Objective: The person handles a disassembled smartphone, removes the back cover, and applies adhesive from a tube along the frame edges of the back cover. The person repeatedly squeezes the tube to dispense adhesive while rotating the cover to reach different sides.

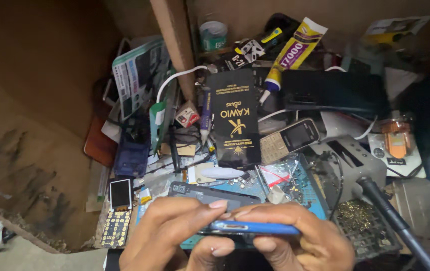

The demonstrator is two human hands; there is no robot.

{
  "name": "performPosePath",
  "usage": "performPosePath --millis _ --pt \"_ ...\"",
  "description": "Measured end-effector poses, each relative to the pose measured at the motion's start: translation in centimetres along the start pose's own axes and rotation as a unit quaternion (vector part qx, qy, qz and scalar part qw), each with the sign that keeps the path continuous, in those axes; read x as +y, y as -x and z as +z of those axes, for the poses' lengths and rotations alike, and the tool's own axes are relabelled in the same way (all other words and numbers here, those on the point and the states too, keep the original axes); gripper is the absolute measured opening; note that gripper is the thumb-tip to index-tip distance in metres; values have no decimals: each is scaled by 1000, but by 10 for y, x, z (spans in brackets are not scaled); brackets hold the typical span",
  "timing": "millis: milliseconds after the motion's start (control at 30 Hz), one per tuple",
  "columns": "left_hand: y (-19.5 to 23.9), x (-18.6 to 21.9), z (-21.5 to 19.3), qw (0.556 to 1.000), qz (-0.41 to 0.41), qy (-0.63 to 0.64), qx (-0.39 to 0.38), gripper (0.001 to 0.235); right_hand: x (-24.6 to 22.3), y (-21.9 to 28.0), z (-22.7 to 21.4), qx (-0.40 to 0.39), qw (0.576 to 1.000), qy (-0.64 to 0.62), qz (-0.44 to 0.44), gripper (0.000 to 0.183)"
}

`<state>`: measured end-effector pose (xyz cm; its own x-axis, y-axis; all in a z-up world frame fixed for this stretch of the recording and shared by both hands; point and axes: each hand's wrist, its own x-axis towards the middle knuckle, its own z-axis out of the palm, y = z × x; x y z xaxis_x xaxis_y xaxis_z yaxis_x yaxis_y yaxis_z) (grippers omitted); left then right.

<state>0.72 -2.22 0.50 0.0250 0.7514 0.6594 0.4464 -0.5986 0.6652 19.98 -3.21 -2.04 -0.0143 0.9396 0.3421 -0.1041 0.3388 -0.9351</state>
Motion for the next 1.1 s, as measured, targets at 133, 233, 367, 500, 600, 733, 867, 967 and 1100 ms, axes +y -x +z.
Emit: performPosePath --millis 133,233,367,500,600,733,867,967,1100 --pt "1 -1 -4 1000 12 2 11 24 -2 0 2 -24 998 51 -12 32" --pt "3 -3 -4 999 -2 19 32 21 -2 1 0 -45 995 92 4 31" --pt "4 -4 -2 998 -25 28 56 26 -3 6 0 -50 992 117 23 29" --pt "5 -1 6 995 -43 44 75 31 -9 10 7 -4 985 163 51 29" --pt "3 -1 9 992 -50 54 99 31 -5 -3 18 34 993 49 105 38" --pt "5 -16 15 938 -223 213 161 28 -5 -15 14 -58 995 -72 34 68" --pt "4 -46 16 864 -288 357 208 26 1 -31 6 -55 991 -19 121 65" --pt "8 -63 14 829 -302 427 199 26 9 -33 4 -25 985 -7 172 54" --pt "8 -76 15 787 -317 498 182 31 19 -28 5 55 991 -2 120 36"
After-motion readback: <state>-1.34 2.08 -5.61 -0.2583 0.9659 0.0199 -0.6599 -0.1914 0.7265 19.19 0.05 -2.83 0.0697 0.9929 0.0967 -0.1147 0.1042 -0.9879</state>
